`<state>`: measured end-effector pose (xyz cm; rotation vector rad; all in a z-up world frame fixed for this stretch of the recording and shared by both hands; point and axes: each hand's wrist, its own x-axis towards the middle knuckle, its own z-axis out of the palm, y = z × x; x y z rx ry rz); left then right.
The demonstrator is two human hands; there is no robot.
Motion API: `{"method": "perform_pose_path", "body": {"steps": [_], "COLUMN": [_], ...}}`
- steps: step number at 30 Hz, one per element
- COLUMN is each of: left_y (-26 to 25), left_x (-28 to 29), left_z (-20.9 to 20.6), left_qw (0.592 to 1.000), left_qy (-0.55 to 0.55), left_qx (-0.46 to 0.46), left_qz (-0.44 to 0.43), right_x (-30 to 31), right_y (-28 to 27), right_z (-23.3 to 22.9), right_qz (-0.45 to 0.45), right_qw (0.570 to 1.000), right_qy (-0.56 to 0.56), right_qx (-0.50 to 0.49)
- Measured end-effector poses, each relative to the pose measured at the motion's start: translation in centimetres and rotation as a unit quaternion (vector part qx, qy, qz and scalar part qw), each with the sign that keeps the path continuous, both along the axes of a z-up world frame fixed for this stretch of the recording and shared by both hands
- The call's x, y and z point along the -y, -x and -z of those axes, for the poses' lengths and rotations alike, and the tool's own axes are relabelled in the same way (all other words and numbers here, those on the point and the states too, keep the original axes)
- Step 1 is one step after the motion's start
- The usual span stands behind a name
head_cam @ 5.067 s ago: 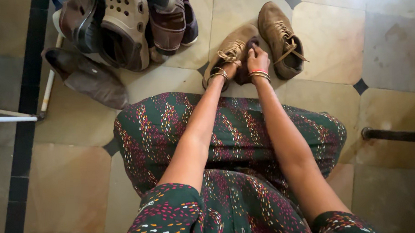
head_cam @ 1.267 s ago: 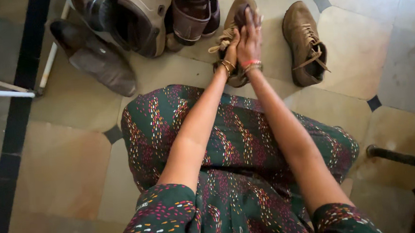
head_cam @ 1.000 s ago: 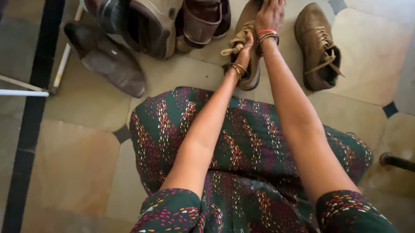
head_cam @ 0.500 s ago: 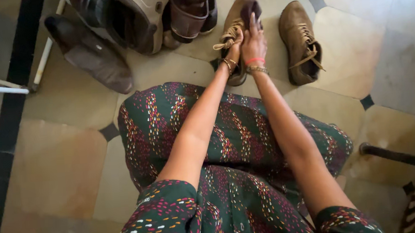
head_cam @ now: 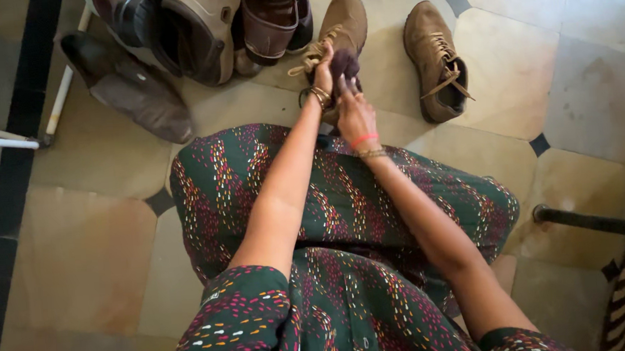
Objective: The person sits on the floor and wipes a pair of brown shoes with a dark cloth. They clean the left shoe first, then the right shoe, and finally place both shoes on a nearby shoe rack.
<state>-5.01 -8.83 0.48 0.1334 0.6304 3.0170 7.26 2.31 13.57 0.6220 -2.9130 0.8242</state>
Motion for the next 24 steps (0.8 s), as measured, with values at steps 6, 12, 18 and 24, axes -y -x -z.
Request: {"method": "perform_pose_path", "body": {"steps": [6, 12, 18, 24], "left_y": [-0.6, 0.2, 0.2, -0.8], "left_x": [1.3, 1.0, 0.6, 0.9], "left_z": [0.9, 0.5, 0.6, 1.1], "left_qw": [0.953, 0.978, 0.984, 0.993], "left_qy": [0.249, 0.16, 0.111, -0.052], "left_qx": [0.043, 0.058, 0.087, 0.091], "left_qz": [-0.168, -0.121, -0.107, -0.046], "right_x": [-1.2, -5.2, 0.0, 4.2], "right_y": [-3.3, 4.7, 14.9, 19.7], "right_z": [-1.0, -0.8, 2.3, 6.2], "right_qz": [-0.026, 0.191, 0.069, 0.029], "right_qw": [0.997, 0.953, 0.974, 0.995], "right_qy": [0.057, 0.216, 0.212, 0.054], "right_qx": [0.053, 0.09, -0.036, -0.073]}}
